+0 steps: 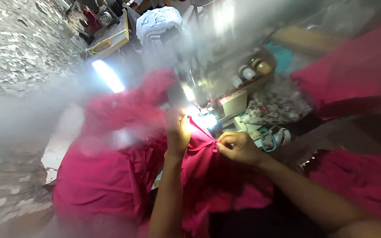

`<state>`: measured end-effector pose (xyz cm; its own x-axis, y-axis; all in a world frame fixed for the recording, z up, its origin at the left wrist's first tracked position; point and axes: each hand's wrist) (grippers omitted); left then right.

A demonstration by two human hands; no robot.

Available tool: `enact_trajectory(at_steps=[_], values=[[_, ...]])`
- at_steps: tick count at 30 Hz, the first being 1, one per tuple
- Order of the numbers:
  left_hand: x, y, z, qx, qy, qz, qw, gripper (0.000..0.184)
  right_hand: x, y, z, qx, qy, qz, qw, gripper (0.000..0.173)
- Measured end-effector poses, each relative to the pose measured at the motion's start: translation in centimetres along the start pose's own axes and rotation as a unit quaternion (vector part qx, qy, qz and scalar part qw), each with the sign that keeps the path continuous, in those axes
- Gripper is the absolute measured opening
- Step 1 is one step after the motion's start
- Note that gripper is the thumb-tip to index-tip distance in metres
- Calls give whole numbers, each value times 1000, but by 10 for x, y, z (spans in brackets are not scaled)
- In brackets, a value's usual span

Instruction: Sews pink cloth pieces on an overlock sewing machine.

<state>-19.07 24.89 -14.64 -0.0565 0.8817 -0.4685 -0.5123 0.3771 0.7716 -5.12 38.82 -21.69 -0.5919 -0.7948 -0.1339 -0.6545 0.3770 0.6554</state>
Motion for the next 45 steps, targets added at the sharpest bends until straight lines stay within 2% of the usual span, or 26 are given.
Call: enact_trajectory(at_steps=[6,9,12,14,17,20,22,25,28,29,31,32,33,34,36,37,38,39,40,41,42,44,45], values=[[12,9,-3,-59,33,-42,997,19,5,-1,16,64,16,4,998,22],[10,5,-4,-18,69,-69,995,10,3,-3,19,83,19,-22,996,22],[5,-13,11,53,186,-115,974,24,-6,-14,20,82,28,-48,995,24],[7,-30,33,85,259,-118,955,25,-19,-19,18,95,34,-72,992,25],[20,-49,54,71,294,-98,948,28,-36,-19,17,109,64,-68,990,24],[37,-55,58,9,250,-73,965,33,-41,-14,20,97,66,-9,993,22],[43,-53,59,-23,231,-59,971,31,-41,-12,18,103,59,1,993,22],[35,-41,51,-62,203,-108,971,33,-34,-11,12,106,70,-11,992,23],[17,-7,37,-198,118,-191,954,40,-23,1,2,124,54,-3,991,23],[14,0,28,-223,91,-162,957,42,-20,8,-3,150,42,1,988,22],[14,0,7,-244,71,-50,966,57,-14,23,-9,208,22,0,978,21],[14,-5,2,-292,47,-1,955,62,-12,29,-9,233,20,-7,972,21],[13,-13,5,-362,-5,23,932,65,-11,36,-8,256,24,-19,966,23],[8,-26,15,-448,-87,12,890,63,-13,43,-8,286,31,-39,957,25],[-17,-70,50,-561,-209,-107,794,46,-18,49,-9,347,55,-82,933,27],[-35,-96,61,-565,-242,-209,760,37,-22,49,-9,374,75,-102,919,26],[-53,-119,67,-531,-259,-324,739,30,-27,48,-10,392,93,-119,908,24],[-73,-129,69,-458,-267,-443,723,31,-35,46,-11,401,111,-139,899,21],[-95,-126,72,-385,-246,-520,722,32,-44,44,-13,404,132,-154,892,18],[-123,-111,79,-331,-195,-553,739,31,-51,42,-12,410,156,-162,884,17],[-158,-96,81,-292,-135,-544,775,28,-57,39,-11,415,177,-170,876,19],[-235,-58,77,-259,1,-451,854,30,-63,33,-11,397,192,-209,873,22],[-267,-37,72,-269,86,-406,869,33,-61,30,-12,366,192,-240,878,22]])
Point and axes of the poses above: each hand's wrist, its own y-axis towards the middle knuckle, its own x-axis out of the palm, z = x × y, and after that the axes turned 9 degrees about z, right-handed
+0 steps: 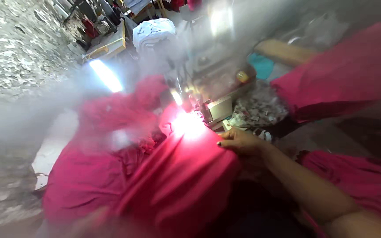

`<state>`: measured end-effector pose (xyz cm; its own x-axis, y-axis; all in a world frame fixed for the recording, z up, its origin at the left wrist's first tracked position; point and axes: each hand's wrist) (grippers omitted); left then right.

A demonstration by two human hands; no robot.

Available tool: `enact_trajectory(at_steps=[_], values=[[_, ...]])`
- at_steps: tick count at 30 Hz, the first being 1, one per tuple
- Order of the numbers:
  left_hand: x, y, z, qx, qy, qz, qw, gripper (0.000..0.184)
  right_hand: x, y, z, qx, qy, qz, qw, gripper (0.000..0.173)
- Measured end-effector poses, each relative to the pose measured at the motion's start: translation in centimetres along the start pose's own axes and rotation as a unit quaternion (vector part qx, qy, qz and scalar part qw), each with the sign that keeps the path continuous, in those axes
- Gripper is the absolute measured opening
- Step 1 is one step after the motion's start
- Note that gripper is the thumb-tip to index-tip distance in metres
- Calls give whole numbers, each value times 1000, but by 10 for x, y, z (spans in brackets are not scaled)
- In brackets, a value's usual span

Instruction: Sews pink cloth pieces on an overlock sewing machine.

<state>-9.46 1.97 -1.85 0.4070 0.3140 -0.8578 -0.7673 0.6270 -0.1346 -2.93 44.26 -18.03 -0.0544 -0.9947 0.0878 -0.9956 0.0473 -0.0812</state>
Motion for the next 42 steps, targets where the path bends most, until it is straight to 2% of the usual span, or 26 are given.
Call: enact_trajectory(at_steps=[2,4,5,6,7,9,12,13,15,20,23,27,34,37,40,42], values=[[-47,13,-20,-91,145,137,976,35,13,2,5,-55,-38,-36,997,31],[-64,45,-72,-37,279,237,930,50,26,10,11,-88,-56,-34,994,40],[-54,68,-61,-52,297,273,914,54,31,15,14,-92,-60,-27,994,41],[-34,92,-29,-79,294,278,911,53,35,21,17,-88,-55,-16,994,41],[-11,114,1,-65,271,267,923,52,40,28,20,-83,-45,2,995,41],[40,153,37,77,201,255,943,41,45,36,23,-93,-2,24,995,47],[110,196,74,247,51,314,915,15,46,33,14,-201,5,60,978,44],[127,204,85,265,5,347,900,14,46,29,10,-227,-10,89,970,41],[150,214,99,245,-57,392,885,16,46,18,2,-246,-55,125,960,35],[177,219,90,166,-102,421,886,22,59,11,22,-280,-132,197,930,35],[186,214,88,171,-75,448,874,21,65,-5,16,-259,-154,247,921,30],[192,210,92,181,-26,443,878,26,52,-5,16,-198,-188,275,922,27],[210,203,101,157,72,440,881,34,46,-10,46,-154,-170,236,944,28],[205,207,101,165,79,423,887,36,47,-14,35,-176,-133,215,951,29],[199,207,97,160,80,393,902,35,50,-10,18,-120,-86,190,970,26],[195,204,98,154,83,377,910,36,50,-3,16,-81,-65,170,980,16]])
Point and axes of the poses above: each hand's wrist, its own y-axis towards the middle knuckle, its own x-axis out of the palm, z = x × y, and after that the axes turned 9 degrees about z, right-handed
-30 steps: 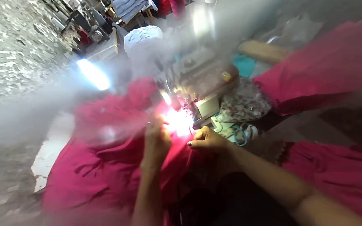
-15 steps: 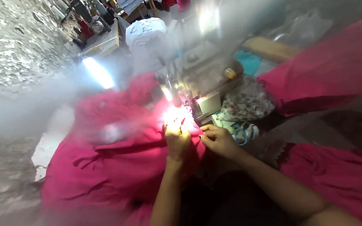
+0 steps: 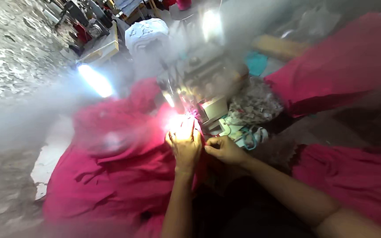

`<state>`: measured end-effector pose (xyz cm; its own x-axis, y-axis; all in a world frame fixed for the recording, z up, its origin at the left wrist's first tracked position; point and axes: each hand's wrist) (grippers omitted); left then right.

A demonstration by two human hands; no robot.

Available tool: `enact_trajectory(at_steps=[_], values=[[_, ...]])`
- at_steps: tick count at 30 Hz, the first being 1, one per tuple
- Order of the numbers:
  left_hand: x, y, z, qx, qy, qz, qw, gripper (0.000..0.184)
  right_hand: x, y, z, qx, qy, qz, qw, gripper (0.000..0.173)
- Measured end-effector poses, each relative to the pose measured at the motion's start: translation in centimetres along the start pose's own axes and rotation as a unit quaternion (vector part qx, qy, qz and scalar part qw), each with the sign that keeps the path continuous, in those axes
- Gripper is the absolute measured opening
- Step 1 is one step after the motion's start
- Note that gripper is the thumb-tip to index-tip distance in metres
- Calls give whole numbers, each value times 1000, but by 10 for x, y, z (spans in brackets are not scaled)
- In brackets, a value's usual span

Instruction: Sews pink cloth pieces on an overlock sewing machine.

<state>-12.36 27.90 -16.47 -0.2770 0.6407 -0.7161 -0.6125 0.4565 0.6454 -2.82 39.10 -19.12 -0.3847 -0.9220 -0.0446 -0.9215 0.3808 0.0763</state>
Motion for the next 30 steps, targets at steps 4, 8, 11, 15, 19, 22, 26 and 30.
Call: enact_trajectory(at_steps=[4,8,11,15,19,22,26,30], values=[[-7,-29,14,-8,-98,59,993,30,5,-24,2,67,-61,-75,993,22],[-6,-106,20,-70,-127,52,988,34,10,-78,23,8,-222,-123,967,33],[-11,-155,-3,-177,-86,-20,980,26,8,-103,51,-13,-237,-126,963,23],[-42,-180,-25,-243,-154,-41,957,11,-2,-126,54,-26,-179,-65,981,33],[-54,-171,-4,-127,-265,39,955,17,4,-144,39,-82,-90,-23,992,32],[-36,-147,10,-136,-258,6,957,57,8,-155,28,-94,-19,-36,995,57],[-43,-126,13,-403,-387,-169,812,54,1,-157,26,-10,40,-47,998,86],[-49,-160,4,-315,-372,-236,841,25,-8,-142,36,125,-68,0,990,22]])
Point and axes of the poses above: each hand's wrist, its own y-axis towards the middle knuckle, its own x-axis out of the palm, z = x × y, and after that the axes turned 9 degrees about z, right-handed
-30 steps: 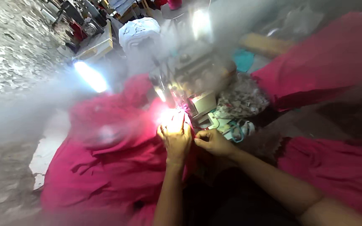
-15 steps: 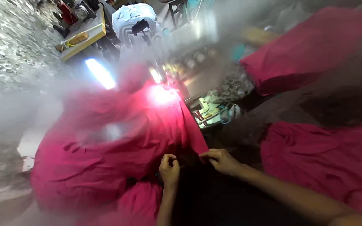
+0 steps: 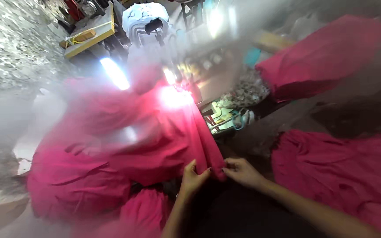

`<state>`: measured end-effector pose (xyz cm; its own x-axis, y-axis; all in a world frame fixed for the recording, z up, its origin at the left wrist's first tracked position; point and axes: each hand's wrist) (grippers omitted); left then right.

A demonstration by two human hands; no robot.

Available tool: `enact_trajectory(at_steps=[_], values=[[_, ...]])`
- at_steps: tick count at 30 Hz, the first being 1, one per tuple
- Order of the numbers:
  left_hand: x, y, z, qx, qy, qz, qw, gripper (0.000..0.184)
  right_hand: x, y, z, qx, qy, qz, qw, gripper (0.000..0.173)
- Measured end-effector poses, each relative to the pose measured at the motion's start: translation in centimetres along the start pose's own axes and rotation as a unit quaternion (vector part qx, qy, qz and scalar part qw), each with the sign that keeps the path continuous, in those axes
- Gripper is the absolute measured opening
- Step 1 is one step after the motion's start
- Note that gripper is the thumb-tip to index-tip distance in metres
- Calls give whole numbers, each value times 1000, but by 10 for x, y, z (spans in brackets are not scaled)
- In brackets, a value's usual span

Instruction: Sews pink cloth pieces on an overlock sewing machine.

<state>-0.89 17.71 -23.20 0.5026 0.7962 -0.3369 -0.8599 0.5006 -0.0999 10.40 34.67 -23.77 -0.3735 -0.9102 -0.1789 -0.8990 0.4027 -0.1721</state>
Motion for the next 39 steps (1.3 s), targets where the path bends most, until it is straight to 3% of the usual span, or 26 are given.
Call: enact_trajectory(at_steps=[1,3,5,7,13,24,27,30,33,35,38,39], values=[[3,-9,-11,77,41,40,995,23,0,4,1,20,-18,0,1000,15],[8,-19,-22,300,83,158,937,20,1,3,-6,27,-1,-8,1000,13],[3,-26,-11,454,97,179,867,17,2,-12,-20,0,59,-16,998,10],[1,-31,2,521,115,147,833,8,2,-25,-29,-6,118,-27,993,7],[13,-23,-13,544,115,75,828,12,-5,-37,-32,91,194,-17,977,20],[-1,-35,-10,564,190,53,802,14,-6,-36,-40,91,181,-22,979,19],[-3,-39,-5,549,269,68,789,20,-3,-34,-46,83,180,-22,980,7],[-8,-33,-1,533,276,117,791,37,0,-34,-55,56,186,-28,981,21],[-28,-7,3,510,218,272,786,19,-9,-42,-78,25,277,-85,957,26],[-56,6,20,493,194,375,761,23,-16,-48,-86,6,342,-127,931,27],[-88,6,50,485,96,430,755,6,-20,-42,-79,30,387,-167,906,27],[-89,3,50,480,96,427,761,10,-18,-38,-73,52,383,-175,906,29]])
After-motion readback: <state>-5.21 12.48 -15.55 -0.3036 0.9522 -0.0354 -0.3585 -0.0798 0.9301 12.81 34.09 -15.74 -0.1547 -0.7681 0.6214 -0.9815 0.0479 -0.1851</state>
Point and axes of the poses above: each hand's wrist, its own y-axis towards the middle knuckle, its own x-axis out of the palm, z = x × y, and after that the axes turned 9 degrees about z, right-handed
